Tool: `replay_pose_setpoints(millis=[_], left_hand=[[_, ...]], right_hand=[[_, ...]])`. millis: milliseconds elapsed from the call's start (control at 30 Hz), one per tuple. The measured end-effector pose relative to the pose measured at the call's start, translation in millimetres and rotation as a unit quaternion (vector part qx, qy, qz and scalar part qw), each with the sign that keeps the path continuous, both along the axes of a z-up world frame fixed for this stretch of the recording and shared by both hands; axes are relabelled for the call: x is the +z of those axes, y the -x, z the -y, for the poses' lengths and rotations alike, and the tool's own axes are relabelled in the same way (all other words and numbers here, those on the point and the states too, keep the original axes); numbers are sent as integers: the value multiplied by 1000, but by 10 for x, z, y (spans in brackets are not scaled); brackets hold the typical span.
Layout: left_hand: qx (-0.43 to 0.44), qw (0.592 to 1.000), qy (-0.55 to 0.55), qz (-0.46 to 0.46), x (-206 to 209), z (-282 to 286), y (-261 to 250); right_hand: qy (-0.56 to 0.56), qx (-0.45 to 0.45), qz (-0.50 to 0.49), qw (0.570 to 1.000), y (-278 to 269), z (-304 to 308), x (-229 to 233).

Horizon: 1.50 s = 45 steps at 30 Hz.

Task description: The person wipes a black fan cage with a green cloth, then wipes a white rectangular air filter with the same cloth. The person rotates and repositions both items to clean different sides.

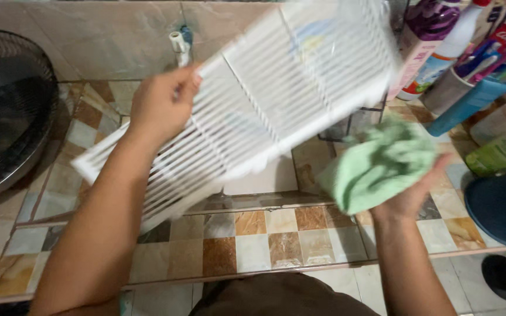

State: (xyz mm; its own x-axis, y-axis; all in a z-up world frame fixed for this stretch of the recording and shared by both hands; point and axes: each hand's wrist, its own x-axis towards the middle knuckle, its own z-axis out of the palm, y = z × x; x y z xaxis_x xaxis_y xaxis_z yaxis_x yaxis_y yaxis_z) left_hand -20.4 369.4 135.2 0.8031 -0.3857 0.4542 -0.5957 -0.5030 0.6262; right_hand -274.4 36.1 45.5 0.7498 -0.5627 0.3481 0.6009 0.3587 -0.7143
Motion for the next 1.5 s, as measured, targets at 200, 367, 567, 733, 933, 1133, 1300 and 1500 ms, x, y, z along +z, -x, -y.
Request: replay_pose_setpoints(millis=[200,367,567,733,933,1133,1300,1500], left_hand=[[-33,982,-176,-62,-355,302,234],[-96,956,-211,-180,-1012,548,471],[-171,951,-241,-94,-1514,603,586],[-155,956,-235,-81,-1595,511,688],[-166,958,-229,-44,-1523,522,752],[-157,959,-229,-49,-1555,536,738],[-163,959,-227,-49,-1580,512,715],[-158,967,-196,-33,-1616,505,742]], right_hand=[[79,-273,-138,949,46,191,-136],[644,-195,-288,681,-306,-780,-467],[779,14,-304,548,-238,-1248,-539],[731,-54,-351,583,-80,-439,-651],[709,-226,-332,580,-18,-141,-705],[784,-129,-230,562,-328,-1160,-840],[664,-70,-321,672,-90,-588,-828],[568,-224,-460,645,-52,-3,-481]])
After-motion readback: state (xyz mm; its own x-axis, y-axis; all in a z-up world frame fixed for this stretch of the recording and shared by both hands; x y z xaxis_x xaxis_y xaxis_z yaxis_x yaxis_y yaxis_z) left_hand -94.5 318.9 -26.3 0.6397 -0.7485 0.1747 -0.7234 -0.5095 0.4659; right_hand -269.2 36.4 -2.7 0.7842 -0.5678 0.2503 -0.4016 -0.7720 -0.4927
